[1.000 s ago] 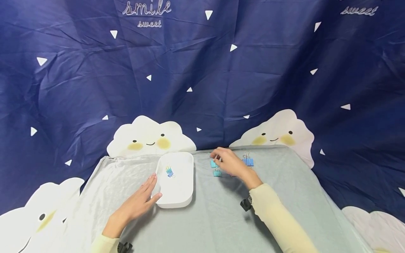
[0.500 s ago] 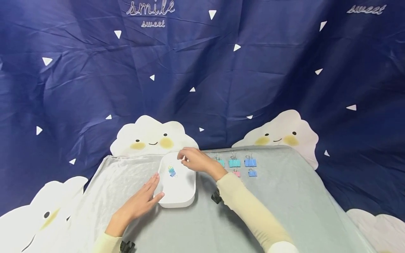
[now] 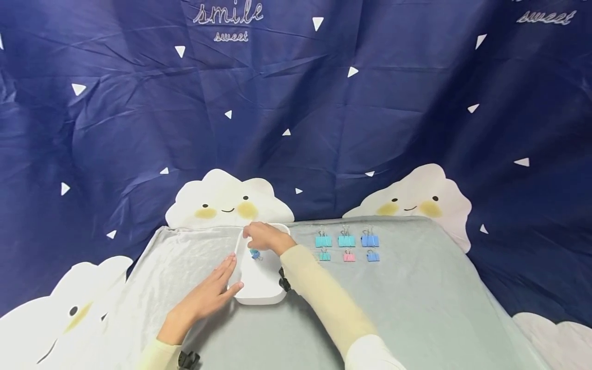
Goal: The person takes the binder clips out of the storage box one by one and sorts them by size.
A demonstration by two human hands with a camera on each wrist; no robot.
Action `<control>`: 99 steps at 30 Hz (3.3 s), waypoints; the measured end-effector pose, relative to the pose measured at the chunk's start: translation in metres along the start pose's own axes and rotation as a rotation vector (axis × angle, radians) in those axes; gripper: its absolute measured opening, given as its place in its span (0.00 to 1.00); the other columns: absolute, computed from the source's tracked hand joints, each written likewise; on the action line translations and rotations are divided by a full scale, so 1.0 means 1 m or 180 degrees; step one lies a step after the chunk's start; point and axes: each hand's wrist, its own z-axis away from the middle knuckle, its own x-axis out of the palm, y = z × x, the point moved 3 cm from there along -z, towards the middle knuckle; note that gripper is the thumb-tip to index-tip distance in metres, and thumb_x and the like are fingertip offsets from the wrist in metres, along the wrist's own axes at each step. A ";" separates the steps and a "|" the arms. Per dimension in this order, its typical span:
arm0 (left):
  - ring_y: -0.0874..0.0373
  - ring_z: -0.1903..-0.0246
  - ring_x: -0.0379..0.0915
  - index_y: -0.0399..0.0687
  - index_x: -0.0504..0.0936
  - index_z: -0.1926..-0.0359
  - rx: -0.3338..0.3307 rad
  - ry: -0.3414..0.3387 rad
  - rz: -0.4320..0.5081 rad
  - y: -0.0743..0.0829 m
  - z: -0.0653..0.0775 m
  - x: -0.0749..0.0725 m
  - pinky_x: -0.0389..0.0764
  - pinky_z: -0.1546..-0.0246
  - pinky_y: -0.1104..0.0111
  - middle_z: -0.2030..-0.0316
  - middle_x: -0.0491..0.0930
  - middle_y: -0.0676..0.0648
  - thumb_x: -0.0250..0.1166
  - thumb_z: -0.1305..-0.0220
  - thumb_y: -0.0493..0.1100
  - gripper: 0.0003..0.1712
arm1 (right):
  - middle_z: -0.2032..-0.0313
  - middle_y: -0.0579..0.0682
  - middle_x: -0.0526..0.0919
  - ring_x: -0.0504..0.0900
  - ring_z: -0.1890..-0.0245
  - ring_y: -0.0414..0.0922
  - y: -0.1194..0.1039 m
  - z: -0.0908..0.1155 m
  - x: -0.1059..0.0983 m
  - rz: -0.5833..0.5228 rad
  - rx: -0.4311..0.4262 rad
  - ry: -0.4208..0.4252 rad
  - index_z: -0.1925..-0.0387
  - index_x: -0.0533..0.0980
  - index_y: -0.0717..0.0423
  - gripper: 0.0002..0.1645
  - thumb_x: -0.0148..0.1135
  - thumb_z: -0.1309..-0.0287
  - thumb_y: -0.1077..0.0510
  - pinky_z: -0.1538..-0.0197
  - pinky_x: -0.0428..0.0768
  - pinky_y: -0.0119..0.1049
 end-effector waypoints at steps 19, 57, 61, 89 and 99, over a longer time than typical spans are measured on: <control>0.38 0.16 0.49 0.33 0.56 0.17 0.0062 0.0106 0.0002 -0.001 0.001 0.002 0.57 0.17 0.43 0.15 0.52 0.37 0.54 0.19 0.63 0.47 | 0.53 0.47 0.90 0.84 0.52 0.43 0.014 -0.002 0.031 0.0440 0.0519 -0.0519 0.55 0.88 0.50 0.09 0.67 0.32 0.64 0.41 0.84 0.34; 0.40 0.15 0.46 0.34 0.54 0.17 -0.0018 0.0040 0.0035 0.000 0.000 0.001 0.54 0.16 0.44 0.15 0.49 0.39 0.53 0.19 0.64 0.48 | 0.57 0.51 0.85 0.81 0.57 0.45 0.023 -0.001 0.012 0.0100 0.0202 0.0040 0.56 0.83 0.60 0.11 0.68 0.38 0.72 0.46 0.85 0.38; 0.40 0.15 0.46 0.34 0.54 0.17 -0.0020 0.0014 0.0020 0.000 0.000 0.001 0.54 0.15 0.45 0.15 0.48 0.39 0.53 0.19 0.64 0.48 | 0.52 0.53 0.83 0.83 0.50 0.49 0.023 0.000 0.007 0.0097 0.0072 0.0219 0.59 0.88 0.59 0.09 0.73 0.41 0.70 0.41 0.85 0.41; 0.40 0.15 0.45 0.35 0.51 0.16 -0.0060 -0.0007 0.0030 0.003 0.002 0.000 0.53 0.15 0.45 0.15 0.47 0.39 0.53 0.18 0.64 0.48 | 0.63 0.49 0.92 0.86 0.61 0.43 0.046 0.036 -0.020 -0.0153 -0.0231 0.0689 0.63 0.90 0.56 0.07 0.69 0.35 0.67 0.52 0.87 0.35; 0.41 0.15 0.45 0.36 0.51 0.16 -0.0051 0.0037 0.0008 -0.001 0.003 0.004 0.53 0.15 0.45 0.15 0.46 0.40 0.51 0.18 0.65 0.49 | 0.63 0.45 0.90 0.83 0.64 0.37 0.053 0.062 -0.027 -0.0241 -0.0181 0.0782 0.63 0.90 0.52 0.06 0.70 0.34 0.64 0.55 0.86 0.32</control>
